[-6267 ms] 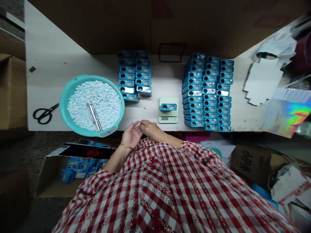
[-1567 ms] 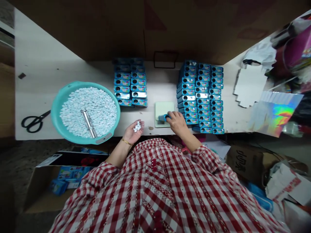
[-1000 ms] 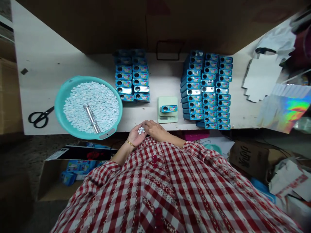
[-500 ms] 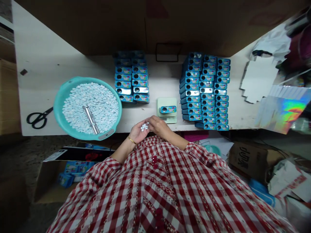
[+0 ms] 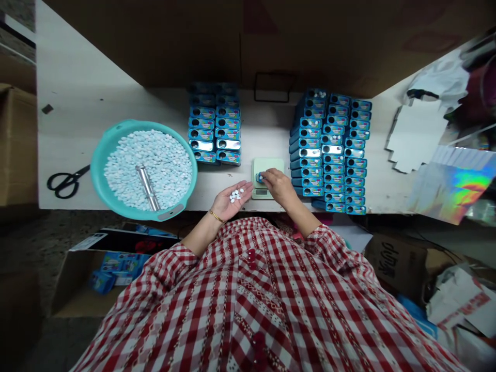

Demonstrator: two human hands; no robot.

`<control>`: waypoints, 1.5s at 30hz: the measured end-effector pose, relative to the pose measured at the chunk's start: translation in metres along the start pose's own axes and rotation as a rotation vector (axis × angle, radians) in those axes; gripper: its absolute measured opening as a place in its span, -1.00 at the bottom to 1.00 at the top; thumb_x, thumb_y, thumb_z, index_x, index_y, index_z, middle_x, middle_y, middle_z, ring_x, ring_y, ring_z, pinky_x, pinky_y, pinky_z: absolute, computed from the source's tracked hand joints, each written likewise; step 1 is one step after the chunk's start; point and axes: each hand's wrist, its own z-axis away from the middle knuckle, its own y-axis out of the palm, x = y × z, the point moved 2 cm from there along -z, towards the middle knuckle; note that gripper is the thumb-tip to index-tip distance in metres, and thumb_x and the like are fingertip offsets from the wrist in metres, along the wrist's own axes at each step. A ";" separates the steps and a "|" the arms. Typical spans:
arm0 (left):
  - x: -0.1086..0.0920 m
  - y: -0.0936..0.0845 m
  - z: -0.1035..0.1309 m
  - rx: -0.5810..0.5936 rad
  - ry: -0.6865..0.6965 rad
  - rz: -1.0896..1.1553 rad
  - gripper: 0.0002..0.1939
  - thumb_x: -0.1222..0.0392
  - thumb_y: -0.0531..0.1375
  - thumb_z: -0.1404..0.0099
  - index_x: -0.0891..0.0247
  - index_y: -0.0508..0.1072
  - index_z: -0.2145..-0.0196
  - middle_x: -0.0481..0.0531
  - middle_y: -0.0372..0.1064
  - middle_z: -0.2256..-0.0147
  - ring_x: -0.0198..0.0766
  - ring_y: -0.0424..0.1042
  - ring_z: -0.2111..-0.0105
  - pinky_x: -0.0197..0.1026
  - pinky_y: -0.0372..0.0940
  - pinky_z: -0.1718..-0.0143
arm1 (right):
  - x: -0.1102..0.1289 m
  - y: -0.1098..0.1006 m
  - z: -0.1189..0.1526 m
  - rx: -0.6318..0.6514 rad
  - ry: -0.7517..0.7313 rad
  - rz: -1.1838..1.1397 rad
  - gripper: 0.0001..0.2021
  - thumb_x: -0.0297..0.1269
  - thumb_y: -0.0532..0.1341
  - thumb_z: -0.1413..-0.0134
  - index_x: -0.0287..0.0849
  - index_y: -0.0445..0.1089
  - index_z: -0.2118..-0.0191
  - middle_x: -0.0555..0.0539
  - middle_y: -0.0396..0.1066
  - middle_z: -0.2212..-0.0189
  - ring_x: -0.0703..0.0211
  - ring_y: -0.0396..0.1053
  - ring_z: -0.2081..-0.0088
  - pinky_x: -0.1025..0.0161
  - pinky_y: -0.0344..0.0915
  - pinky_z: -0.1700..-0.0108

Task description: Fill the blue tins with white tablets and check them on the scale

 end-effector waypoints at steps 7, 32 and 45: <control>0.001 -0.007 -0.002 -0.012 -0.002 0.010 -0.72 0.38 0.01 -0.25 0.45 0.43 0.14 0.27 0.46 0.17 -0.13 0.44 0.08 -0.14 0.33 0.05 | -0.006 -0.002 0.005 -0.132 -0.010 -0.101 -0.74 -0.36 0.00 -0.24 -0.22 0.42 0.13 -0.17 0.41 0.19 0.12 0.33 0.12 0.23 0.27 0.07; 0.020 -0.040 0.025 -0.038 -0.132 -0.029 -0.59 0.25 -0.13 -0.37 0.46 0.39 0.01 0.20 0.50 0.27 -0.22 0.49 0.29 -0.18 0.36 0.18 | 0.086 0.049 0.041 0.250 -0.379 -0.075 -0.73 -0.44 0.05 -0.19 -0.34 0.33 0.02 -0.25 0.35 0.09 0.08 0.28 0.01 0.18 0.35 0.08; 0.028 -0.044 0.018 -0.089 -0.220 -0.112 -0.77 0.39 0.01 -0.28 0.41 0.46 0.37 0.05 0.44 0.52 -0.36 0.42 0.54 -0.31 0.38 0.43 | 0.066 0.047 0.057 0.048 -0.448 -0.138 -0.73 -0.28 0.07 -0.22 -0.16 0.38 0.03 -0.17 0.42 0.12 0.13 0.35 0.12 0.17 0.34 0.11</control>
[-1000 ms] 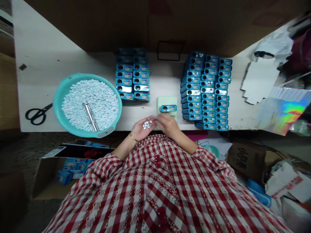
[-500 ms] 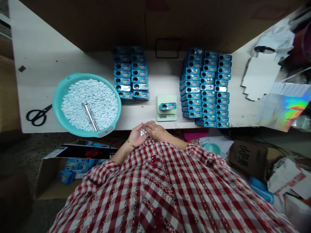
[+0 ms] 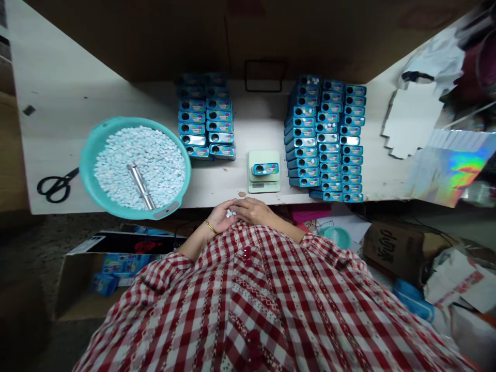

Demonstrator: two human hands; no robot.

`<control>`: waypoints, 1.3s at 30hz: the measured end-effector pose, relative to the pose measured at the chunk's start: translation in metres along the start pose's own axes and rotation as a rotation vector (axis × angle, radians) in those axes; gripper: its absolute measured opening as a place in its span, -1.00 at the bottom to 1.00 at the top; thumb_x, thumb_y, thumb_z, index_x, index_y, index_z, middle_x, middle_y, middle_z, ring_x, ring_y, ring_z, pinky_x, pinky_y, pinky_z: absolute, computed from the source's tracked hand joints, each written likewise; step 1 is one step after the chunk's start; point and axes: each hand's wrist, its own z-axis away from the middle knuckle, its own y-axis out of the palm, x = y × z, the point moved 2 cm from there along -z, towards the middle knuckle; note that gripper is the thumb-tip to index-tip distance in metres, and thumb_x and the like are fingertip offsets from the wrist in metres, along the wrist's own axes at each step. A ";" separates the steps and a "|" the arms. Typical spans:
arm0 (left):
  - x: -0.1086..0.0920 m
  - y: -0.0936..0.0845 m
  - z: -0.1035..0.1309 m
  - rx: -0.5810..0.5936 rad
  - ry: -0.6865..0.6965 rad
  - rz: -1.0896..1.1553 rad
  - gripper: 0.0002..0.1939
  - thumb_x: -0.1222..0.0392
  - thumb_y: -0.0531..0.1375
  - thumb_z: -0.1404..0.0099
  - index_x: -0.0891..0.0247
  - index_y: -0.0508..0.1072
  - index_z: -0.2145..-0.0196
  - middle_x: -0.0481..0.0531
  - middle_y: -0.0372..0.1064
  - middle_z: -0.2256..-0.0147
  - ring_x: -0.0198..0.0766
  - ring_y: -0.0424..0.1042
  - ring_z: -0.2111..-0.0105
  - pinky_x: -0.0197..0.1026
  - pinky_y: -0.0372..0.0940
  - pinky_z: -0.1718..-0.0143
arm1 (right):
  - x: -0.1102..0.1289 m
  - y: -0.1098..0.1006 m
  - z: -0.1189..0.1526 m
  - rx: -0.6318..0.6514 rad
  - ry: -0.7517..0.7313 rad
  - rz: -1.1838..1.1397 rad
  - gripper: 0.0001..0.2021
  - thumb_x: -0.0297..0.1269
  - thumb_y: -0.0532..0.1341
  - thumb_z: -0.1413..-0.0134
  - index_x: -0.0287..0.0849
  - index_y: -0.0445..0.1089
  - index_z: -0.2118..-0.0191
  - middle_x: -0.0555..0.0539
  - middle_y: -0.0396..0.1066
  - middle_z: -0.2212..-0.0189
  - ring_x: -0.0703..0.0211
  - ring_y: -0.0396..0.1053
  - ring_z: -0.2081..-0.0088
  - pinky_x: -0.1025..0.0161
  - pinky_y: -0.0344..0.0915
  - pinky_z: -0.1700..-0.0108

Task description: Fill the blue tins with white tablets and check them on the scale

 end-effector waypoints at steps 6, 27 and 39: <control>-0.011 -0.007 0.005 -0.051 0.090 0.026 -0.78 0.40 0.03 -0.25 0.46 0.48 0.37 0.23 0.50 0.35 -0.23 0.51 0.29 -0.27 0.41 0.23 | -0.082 -0.066 0.023 -0.482 0.405 0.098 -0.60 -0.10 0.11 -0.16 -0.14 0.28 -0.08 -0.24 0.31 0.02 -0.04 0.24 -0.04 -0.06 0.21 -0.07; -0.018 0.050 0.004 0.000 0.178 0.029 -0.63 0.15 -0.06 -0.35 0.41 0.47 0.34 0.13 0.43 0.40 -0.30 0.42 0.40 -0.22 0.36 0.28 | -0.006 -0.010 -0.022 -0.159 0.195 -0.128 -0.78 -0.31 0.05 -0.22 -0.17 0.41 0.15 -0.14 0.42 0.18 0.13 0.34 0.11 0.16 0.32 -0.01; -0.040 0.094 -0.020 -0.001 0.458 -0.359 -0.77 0.60 0.14 -0.01 0.40 0.46 0.39 0.04 0.43 0.41 -0.37 0.44 0.30 -0.20 0.27 0.01 | -0.077 -0.051 -0.013 -0.331 0.375 -0.026 -0.82 -0.37 0.10 -0.17 -0.19 0.44 0.22 -0.16 0.41 0.22 0.09 0.33 0.15 0.16 0.31 0.06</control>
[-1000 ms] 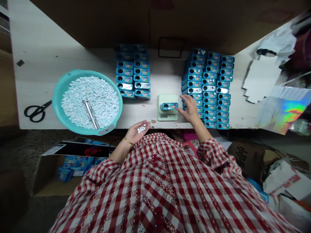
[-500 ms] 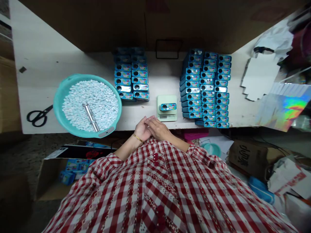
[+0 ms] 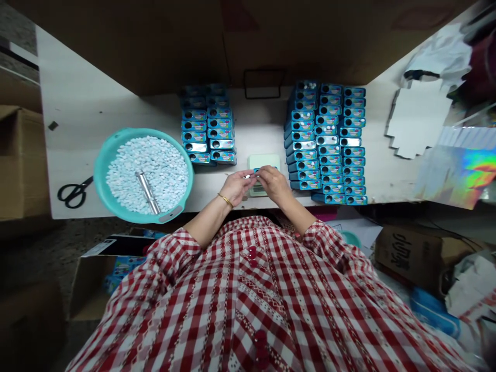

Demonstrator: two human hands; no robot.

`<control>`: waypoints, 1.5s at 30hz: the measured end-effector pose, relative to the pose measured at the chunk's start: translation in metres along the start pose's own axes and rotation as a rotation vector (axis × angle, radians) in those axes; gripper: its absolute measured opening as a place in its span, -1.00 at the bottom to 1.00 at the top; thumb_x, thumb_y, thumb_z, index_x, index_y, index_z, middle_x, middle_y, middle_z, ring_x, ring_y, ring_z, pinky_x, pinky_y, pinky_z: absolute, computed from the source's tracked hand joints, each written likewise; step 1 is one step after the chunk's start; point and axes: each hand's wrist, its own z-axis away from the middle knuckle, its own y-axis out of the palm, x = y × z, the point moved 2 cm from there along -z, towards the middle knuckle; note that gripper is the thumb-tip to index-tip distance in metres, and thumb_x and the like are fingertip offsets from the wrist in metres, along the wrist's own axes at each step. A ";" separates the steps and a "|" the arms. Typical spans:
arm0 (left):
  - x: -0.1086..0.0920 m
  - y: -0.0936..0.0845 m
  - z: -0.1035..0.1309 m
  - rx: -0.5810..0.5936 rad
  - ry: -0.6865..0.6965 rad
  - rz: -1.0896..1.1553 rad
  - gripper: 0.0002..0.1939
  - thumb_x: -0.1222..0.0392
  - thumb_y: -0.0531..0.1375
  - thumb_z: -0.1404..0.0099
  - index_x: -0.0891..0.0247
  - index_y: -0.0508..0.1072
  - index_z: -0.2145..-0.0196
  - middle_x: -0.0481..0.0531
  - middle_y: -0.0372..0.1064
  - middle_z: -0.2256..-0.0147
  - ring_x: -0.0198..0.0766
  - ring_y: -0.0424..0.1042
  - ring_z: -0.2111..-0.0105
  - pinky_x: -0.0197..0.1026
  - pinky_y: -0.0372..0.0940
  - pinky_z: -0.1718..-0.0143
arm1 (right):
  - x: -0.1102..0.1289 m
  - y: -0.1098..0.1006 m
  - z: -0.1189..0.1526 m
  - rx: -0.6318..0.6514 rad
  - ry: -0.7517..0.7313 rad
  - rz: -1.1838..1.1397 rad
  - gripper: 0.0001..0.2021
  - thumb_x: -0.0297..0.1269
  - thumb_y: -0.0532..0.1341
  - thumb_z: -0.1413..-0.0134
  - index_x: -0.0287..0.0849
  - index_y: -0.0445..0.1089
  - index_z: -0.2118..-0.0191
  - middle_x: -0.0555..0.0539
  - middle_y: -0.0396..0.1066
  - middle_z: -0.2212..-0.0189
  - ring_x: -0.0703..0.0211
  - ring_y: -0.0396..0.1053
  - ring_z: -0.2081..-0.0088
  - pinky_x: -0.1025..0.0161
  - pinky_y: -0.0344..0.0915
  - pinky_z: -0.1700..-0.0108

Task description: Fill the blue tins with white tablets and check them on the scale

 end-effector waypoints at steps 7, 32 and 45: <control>-0.002 -0.008 -0.015 -0.079 0.232 -0.456 -0.78 0.46 0.25 0.00 0.34 0.46 0.34 -0.11 0.34 0.51 -0.38 0.38 0.56 -0.21 0.33 0.29 | -0.008 0.005 -0.005 0.016 -0.005 -0.042 -0.77 -0.43 0.10 -0.13 -0.16 0.44 0.14 -0.15 0.40 0.14 0.08 0.31 0.11 0.11 0.28 0.01; -0.022 0.026 -0.022 0.049 0.435 -0.941 -0.70 0.58 0.26 0.18 0.20 0.34 0.65 0.02 0.17 0.48 0.02 0.24 0.10 -0.07 0.04 -0.05 | -0.010 -0.003 -0.001 0.028 0.089 -0.053 -0.78 -0.51 0.09 -0.06 -0.17 0.38 0.18 -0.13 0.39 0.24 0.08 0.33 0.16 0.17 0.30 0.08; -0.027 -0.027 -0.014 -0.121 0.299 -0.570 -0.87 0.27 0.31 0.02 0.33 0.42 0.54 -0.08 0.28 0.67 -0.39 0.28 0.67 -0.31 0.19 0.58 | -0.021 -0.027 0.027 -0.116 0.111 -0.036 -0.81 -0.37 0.07 -0.16 -0.15 0.44 0.25 -0.11 0.47 0.30 0.07 0.35 0.23 0.13 0.29 0.14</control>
